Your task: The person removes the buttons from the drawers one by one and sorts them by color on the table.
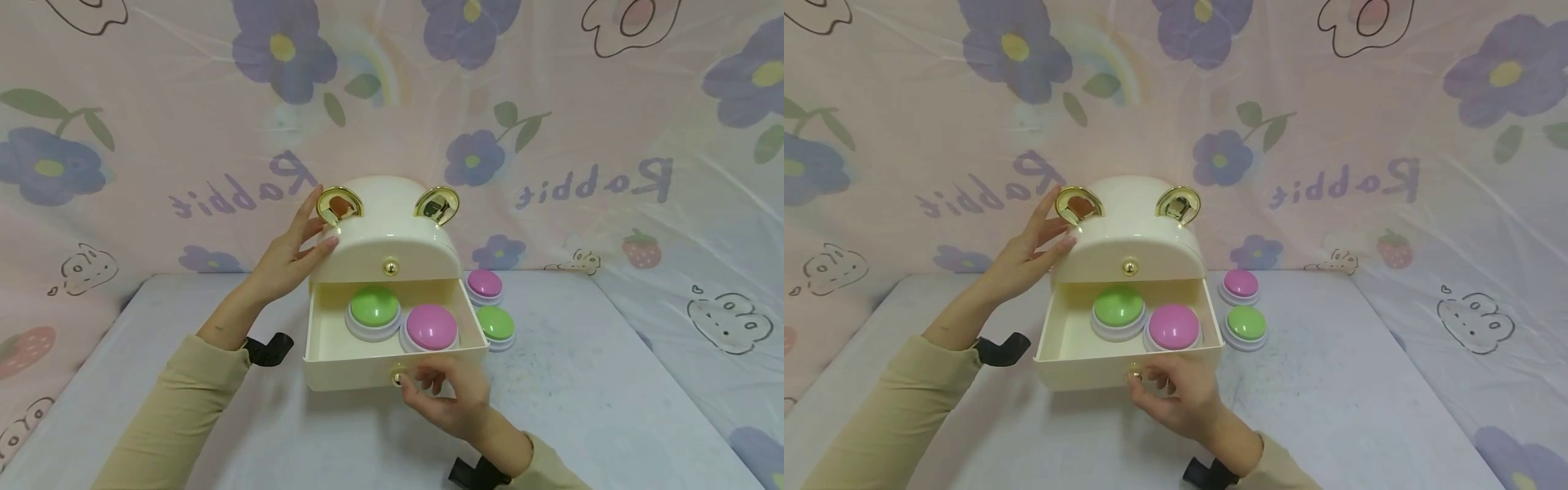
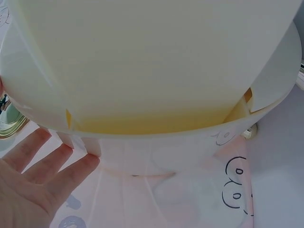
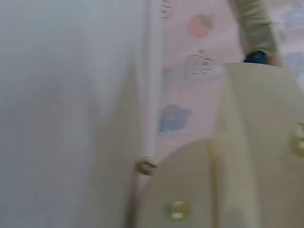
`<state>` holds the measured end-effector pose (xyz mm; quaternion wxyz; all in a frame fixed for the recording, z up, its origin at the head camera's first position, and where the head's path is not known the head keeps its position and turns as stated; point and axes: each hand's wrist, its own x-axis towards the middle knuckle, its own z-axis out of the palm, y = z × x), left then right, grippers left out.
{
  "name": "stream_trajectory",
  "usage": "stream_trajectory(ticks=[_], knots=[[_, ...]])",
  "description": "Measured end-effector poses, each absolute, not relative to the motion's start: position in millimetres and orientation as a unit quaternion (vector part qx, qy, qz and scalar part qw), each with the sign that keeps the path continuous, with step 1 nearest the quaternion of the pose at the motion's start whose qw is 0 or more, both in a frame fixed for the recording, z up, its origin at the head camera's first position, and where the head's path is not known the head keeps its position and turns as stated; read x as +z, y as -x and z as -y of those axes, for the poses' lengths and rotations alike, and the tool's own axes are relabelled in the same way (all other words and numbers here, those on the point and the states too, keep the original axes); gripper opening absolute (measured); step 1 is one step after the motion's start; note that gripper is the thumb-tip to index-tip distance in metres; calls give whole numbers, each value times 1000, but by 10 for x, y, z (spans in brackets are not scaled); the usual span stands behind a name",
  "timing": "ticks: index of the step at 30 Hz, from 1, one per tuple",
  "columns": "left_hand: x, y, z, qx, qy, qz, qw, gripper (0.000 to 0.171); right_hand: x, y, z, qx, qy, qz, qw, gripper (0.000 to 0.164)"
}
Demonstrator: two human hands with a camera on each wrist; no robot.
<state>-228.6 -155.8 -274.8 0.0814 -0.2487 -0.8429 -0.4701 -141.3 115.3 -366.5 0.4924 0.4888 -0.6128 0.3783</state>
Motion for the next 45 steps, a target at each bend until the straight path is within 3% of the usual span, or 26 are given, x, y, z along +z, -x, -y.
stream_trajectory(ticks=[7, 11, 19, 24, 30, 37, 45], knots=[[-2746, 2286, 1559, -467, 249, 844, 83, 76, -3382, 1447, -1142, 432, -423, 596, 528, 31], [-2740, 2280, 1554, -468, 248, 844, 80, 76, -3315, 1459, -1153, 463, -381, 628, 497, 32], [-2739, 2271, 1553, -470, 245, 844, 81, 76, -3169, 1435, -1177, 483, -302, 726, 386, 27], [-2744, 2271, 1559, -471, 247, 843, 83, 76, -3077, 1436, -1179, 503, -274, 752, 326, 33], [-2731, 2266, 1554, -467, 250, 844, 85, 76, -2942, 1466, -1228, 509, -237, 804, 194, 38], [-2717, 2262, 1553, -462, 244, 848, 83, 76, -2803, 1627, -1312, 475, -256, 842, 26, 47], [-2716, 2263, 1551, -464, 242, 849, 80, 76, -2790, 1774, -1335, 415, -288, 860, -75, 51]])
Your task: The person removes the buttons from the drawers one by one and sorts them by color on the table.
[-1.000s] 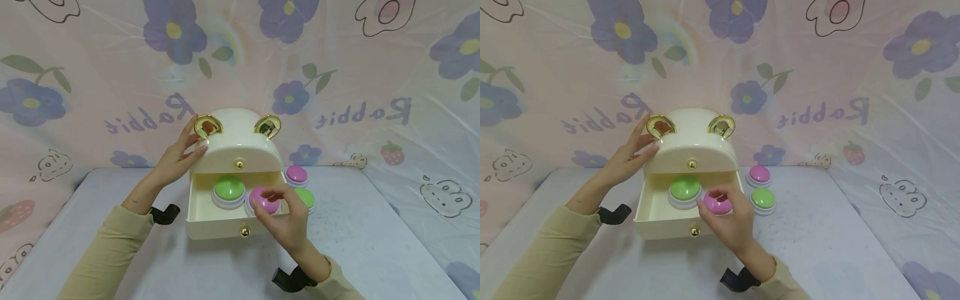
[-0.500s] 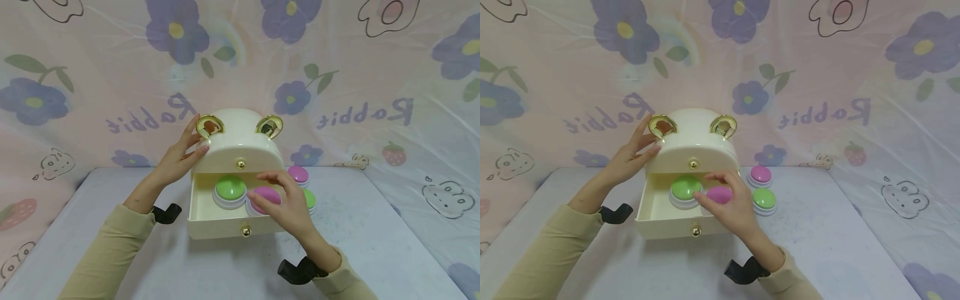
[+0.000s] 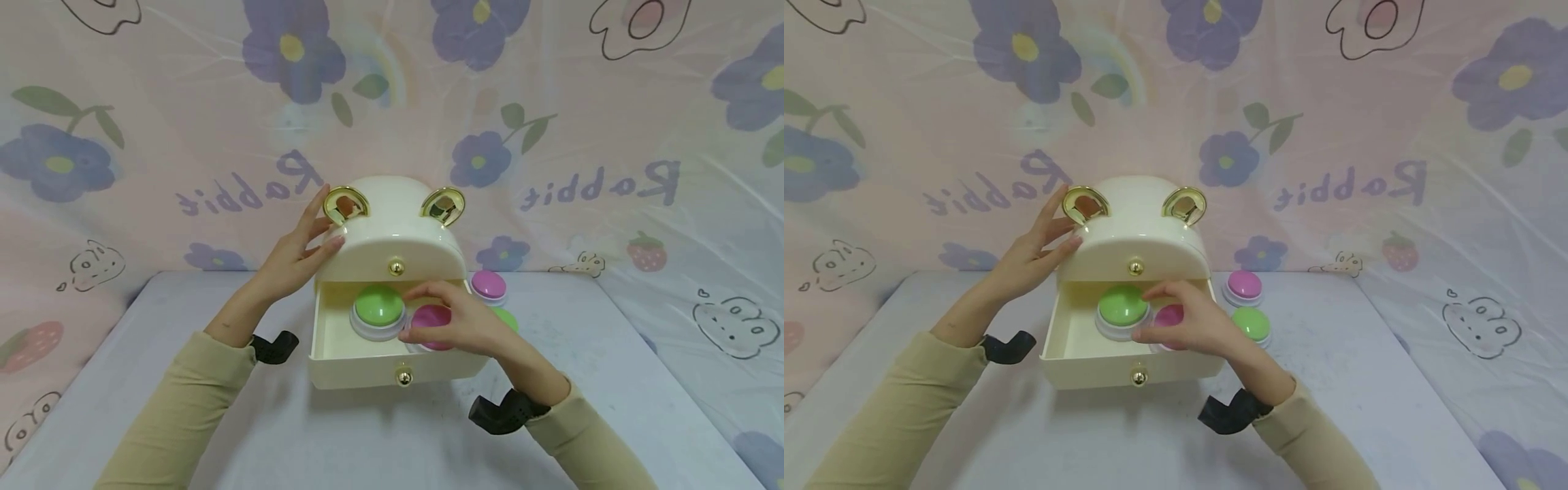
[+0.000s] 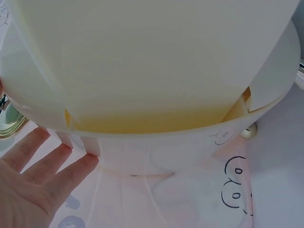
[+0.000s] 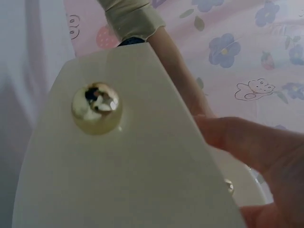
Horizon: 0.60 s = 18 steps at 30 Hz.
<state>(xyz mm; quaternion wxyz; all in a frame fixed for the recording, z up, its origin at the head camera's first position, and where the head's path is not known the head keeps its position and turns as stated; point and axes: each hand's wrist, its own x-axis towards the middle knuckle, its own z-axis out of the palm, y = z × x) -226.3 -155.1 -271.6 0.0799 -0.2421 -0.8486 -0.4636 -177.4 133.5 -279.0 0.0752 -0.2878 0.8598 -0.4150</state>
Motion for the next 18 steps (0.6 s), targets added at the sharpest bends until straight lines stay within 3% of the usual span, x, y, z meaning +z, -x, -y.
stream_trajectory(ticks=[7, 18], knots=[[-2723, 2261, 1545, -466, 247, 845, 86, 76, -2805, 1811, -1346, -353, 288, -884, 108, 55], [-2723, 2264, 1550, -460, 241, 850, 83, 76, -2824, 1825, -1356, -305, 317, -896, 64, 57]])
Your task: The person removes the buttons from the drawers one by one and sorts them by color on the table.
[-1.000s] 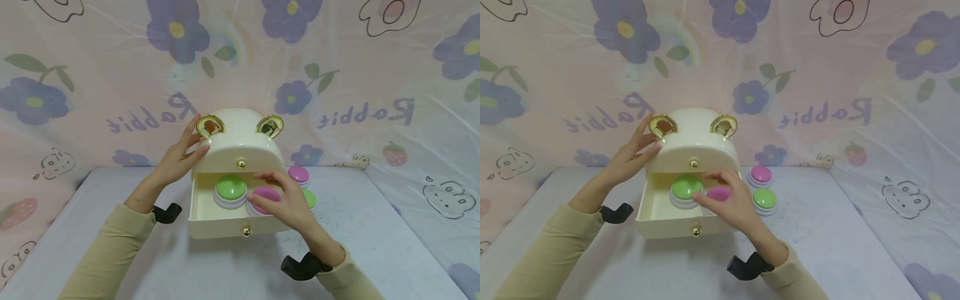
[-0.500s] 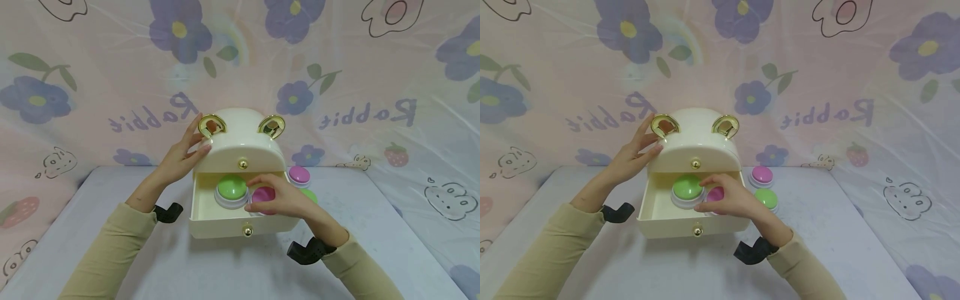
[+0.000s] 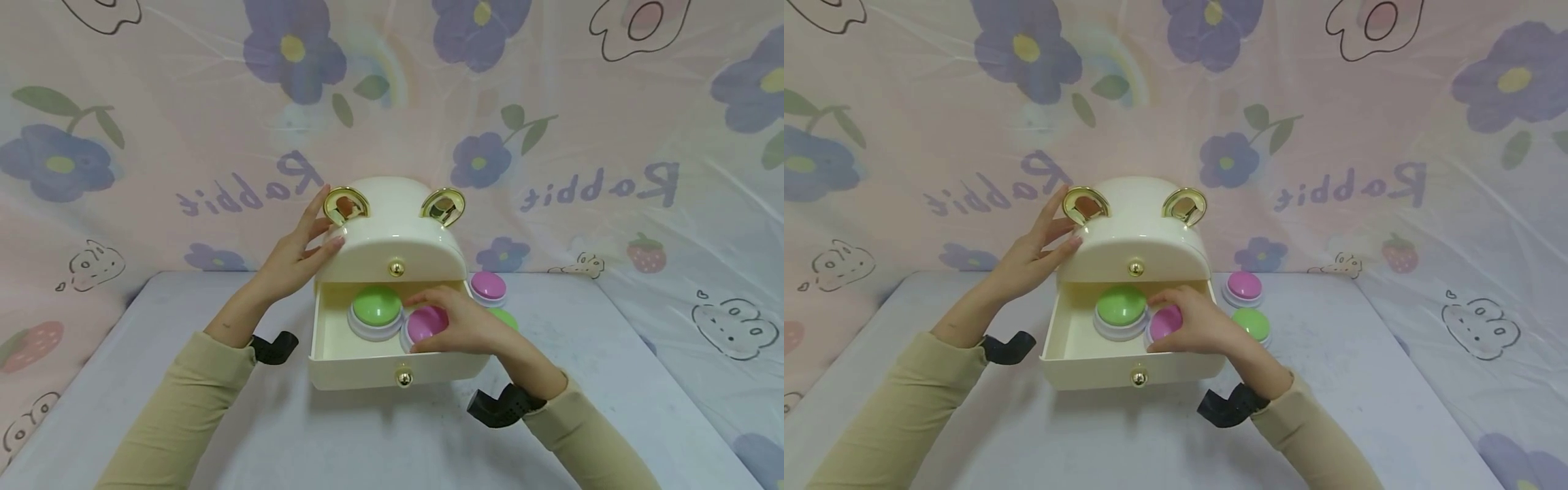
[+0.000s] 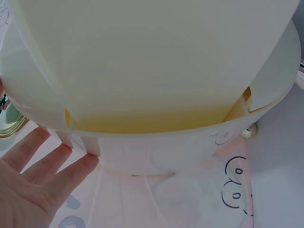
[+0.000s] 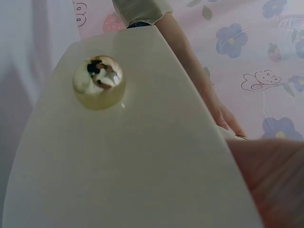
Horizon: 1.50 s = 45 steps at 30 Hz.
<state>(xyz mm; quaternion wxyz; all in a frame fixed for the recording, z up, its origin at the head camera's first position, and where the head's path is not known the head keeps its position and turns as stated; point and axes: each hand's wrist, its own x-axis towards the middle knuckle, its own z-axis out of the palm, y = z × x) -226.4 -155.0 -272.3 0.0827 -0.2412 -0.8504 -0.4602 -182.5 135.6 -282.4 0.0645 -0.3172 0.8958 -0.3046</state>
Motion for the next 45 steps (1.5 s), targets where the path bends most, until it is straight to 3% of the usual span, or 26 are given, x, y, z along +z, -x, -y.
stream_trajectory(ticks=[9, 20, 45], knots=[[-2716, 2259, 1549, -459, 241, 851, 86, 76, -2837, 1866, -1341, -273, 311, -906, 87, 63], [-2705, 2256, 1539, -461, 242, 849, 84, 76, -2838, 1949, -1299, -236, 334, -900, 151, 49], [-2727, 2272, 1548, -466, 240, 848, 83, 76, -2800, 1898, -1298, -365, 275, -882, 115, 48]])
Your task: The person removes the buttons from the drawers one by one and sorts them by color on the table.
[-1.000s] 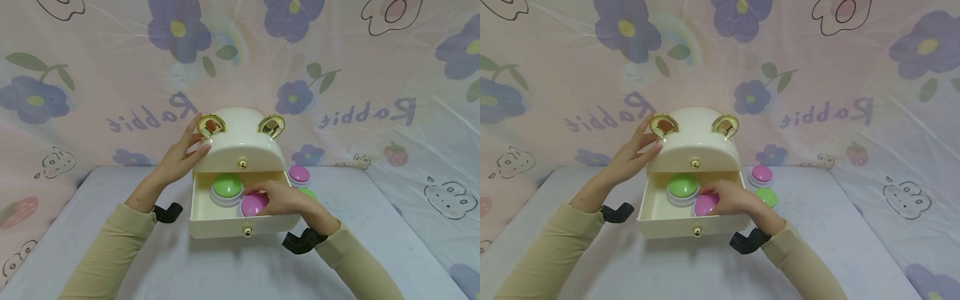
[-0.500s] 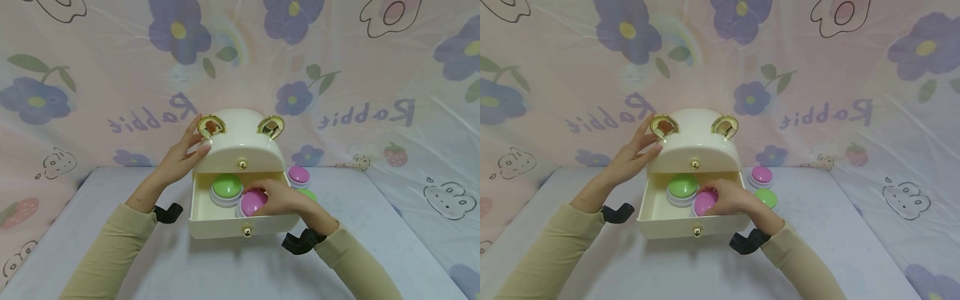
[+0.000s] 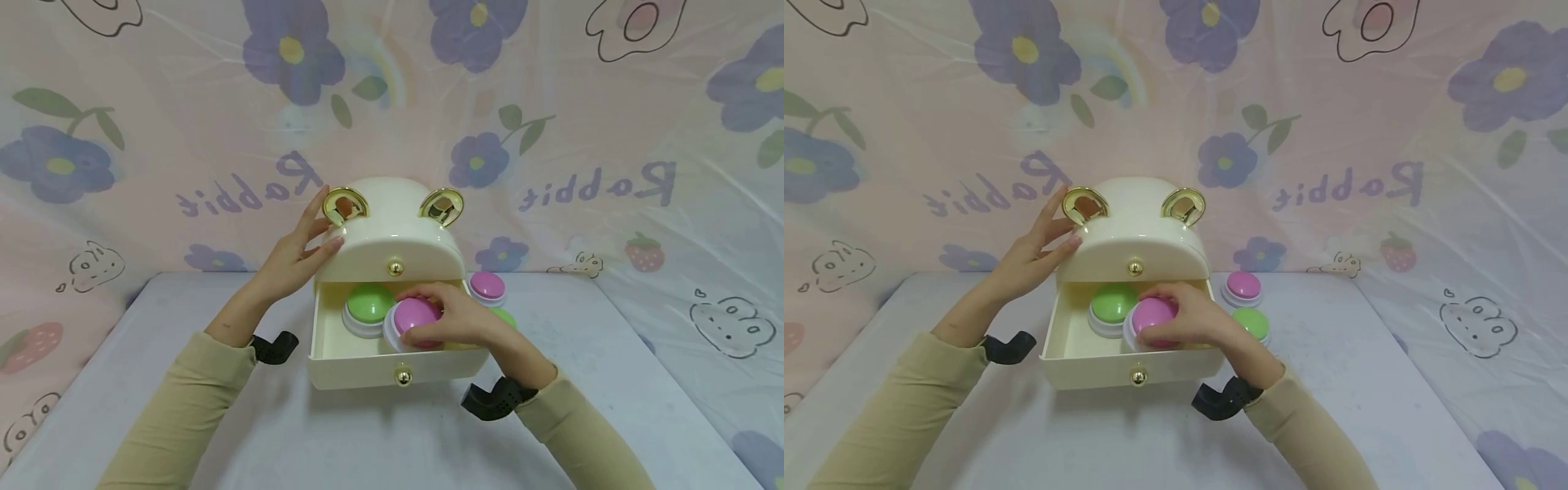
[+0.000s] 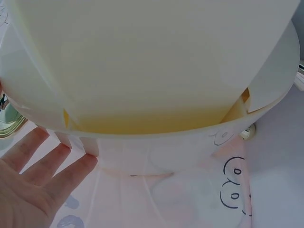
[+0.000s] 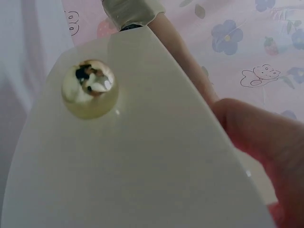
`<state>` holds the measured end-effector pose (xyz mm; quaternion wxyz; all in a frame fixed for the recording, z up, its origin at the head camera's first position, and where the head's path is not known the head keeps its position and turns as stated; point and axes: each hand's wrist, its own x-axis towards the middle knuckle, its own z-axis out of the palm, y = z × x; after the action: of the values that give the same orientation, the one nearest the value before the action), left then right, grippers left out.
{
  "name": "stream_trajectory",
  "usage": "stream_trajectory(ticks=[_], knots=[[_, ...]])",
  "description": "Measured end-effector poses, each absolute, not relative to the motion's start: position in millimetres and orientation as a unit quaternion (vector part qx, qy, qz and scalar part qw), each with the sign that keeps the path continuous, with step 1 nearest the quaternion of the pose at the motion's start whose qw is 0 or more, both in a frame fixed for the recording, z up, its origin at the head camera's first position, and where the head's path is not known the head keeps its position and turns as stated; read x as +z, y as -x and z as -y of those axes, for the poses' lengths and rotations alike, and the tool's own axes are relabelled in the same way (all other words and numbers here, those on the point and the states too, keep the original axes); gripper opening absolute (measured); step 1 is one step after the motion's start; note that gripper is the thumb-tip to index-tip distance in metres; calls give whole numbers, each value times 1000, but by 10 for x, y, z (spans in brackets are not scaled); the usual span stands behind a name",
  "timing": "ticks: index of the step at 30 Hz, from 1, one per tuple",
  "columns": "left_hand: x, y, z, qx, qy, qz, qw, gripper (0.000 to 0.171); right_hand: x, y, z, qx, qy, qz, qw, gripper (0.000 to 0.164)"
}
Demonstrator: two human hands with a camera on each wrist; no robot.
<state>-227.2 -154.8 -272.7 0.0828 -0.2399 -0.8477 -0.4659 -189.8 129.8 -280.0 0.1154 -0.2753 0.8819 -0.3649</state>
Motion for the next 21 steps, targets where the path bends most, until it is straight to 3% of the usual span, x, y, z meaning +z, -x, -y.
stream_trajectory(ticks=[21], knots=[[-2734, 2278, 1554, -467, 240, 847, 84, 76, -2673, 1732, -1493, -443, 203, -872, 47, 61]])
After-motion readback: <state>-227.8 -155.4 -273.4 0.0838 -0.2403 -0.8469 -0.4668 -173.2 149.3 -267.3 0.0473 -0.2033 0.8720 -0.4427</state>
